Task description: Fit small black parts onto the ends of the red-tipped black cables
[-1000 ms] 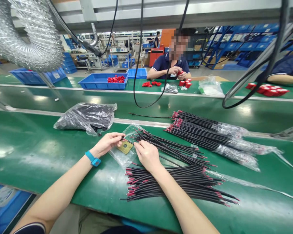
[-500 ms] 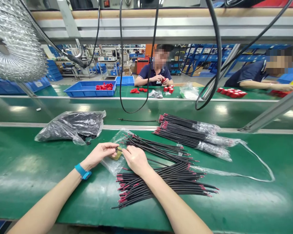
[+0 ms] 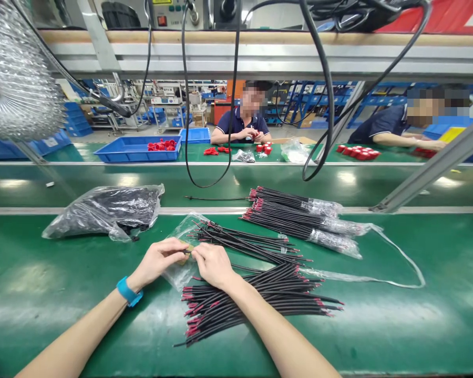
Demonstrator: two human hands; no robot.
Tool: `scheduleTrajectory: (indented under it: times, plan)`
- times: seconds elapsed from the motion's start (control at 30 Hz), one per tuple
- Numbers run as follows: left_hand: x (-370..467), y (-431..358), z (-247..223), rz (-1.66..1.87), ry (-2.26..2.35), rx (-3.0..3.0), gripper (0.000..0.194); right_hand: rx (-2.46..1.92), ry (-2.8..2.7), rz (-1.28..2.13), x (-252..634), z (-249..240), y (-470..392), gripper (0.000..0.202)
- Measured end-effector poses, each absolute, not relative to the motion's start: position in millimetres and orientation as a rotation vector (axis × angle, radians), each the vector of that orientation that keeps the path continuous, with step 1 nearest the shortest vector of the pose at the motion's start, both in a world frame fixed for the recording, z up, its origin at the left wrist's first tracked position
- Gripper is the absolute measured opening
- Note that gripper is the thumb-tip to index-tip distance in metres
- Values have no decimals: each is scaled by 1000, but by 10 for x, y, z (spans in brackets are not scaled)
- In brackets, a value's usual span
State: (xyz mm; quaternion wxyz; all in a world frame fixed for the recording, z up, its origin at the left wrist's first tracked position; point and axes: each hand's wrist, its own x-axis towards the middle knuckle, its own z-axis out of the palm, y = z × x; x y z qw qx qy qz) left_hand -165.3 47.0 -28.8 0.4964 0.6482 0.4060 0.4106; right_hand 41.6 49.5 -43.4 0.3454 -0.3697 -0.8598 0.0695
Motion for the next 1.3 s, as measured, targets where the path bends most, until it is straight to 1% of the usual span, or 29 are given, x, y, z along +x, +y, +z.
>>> scheduleTrajectory:
  times: [0.27,0.43,0.47,0.5,0.57,0.6,0.63,0.73,0.77,0.9,1.0,1.07,1.17,1.3]
  plan:
    - [-1603,443,-280,1017,950,1745,21,-940,-2248,376,405,-417,479,31]
    - [-1591,444,-278,1062,951,1725,22,-951,-2187,418,372,-423,502,33]
    - [-1599,452,-275,1066,957,1666,26,-960,-2169,402,359,-424,508,33]
    - [-1609,463,-272,1068,956,1590,35,-969,-2153,380,347,-424,511,32]
    - [-1636,488,-265,1067,931,1429,60,-977,-2142,322,330,-419,513,31]
    - [-1649,501,-262,1057,917,1366,69,-975,-2145,287,325,-415,512,29]
    - [-1660,512,-261,1043,910,1324,71,-969,-2151,249,323,-411,511,28]
    - [-1677,528,-268,982,936,1274,50,-933,-2158,126,327,-405,507,24]
    - [-1677,528,-273,963,947,1259,47,-920,-2156,81,329,-407,506,23]
    - [-1666,515,-284,926,955,1166,49,-886,-2167,-88,329,-422,504,19]
    - [-1654,504,-278,948,940,1184,46,-876,-2200,-127,322,-426,500,19]
    - [-1646,497,-272,1001,937,1317,38,-895,-2209,-85,318,-423,500,22]
    - [-1635,483,-266,1110,933,1561,27,-946,-2208,90,318,-413,505,30]
    - [-1633,468,-258,1152,934,1725,23,-992,-2172,419,331,-400,517,33]
